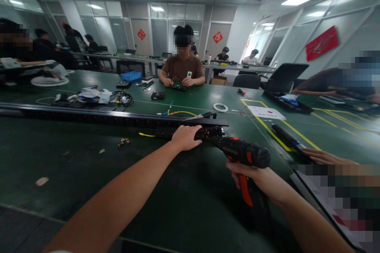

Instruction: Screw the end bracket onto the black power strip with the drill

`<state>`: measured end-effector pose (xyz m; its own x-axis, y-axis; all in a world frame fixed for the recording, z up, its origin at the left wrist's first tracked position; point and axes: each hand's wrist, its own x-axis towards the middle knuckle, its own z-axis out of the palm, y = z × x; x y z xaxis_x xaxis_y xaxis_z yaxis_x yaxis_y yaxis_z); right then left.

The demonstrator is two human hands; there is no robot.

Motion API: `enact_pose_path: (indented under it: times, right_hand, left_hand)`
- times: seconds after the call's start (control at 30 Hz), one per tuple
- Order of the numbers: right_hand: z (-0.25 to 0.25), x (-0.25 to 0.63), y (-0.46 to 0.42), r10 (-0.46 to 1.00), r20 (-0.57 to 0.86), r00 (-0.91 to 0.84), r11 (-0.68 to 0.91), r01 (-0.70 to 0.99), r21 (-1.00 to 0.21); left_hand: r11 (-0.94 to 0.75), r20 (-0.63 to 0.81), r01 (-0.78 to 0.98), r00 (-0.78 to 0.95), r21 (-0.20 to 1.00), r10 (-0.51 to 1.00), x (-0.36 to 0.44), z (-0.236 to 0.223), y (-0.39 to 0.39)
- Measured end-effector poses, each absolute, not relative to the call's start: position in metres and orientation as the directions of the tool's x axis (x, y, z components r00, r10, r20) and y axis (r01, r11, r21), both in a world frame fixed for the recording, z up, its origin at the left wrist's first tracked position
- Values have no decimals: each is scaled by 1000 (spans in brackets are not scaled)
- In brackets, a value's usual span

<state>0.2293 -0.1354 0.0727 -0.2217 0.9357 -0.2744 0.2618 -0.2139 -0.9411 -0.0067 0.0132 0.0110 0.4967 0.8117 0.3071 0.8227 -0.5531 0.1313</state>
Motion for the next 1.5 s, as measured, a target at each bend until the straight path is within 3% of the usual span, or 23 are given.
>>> enact_pose_path:
  times: [1.5]
  right_hand:
    - [78,229,-136,922,-301,-243,-254,205,-945]
  left_hand:
    - [-565,316,817,509,114,801,-9,7,16]
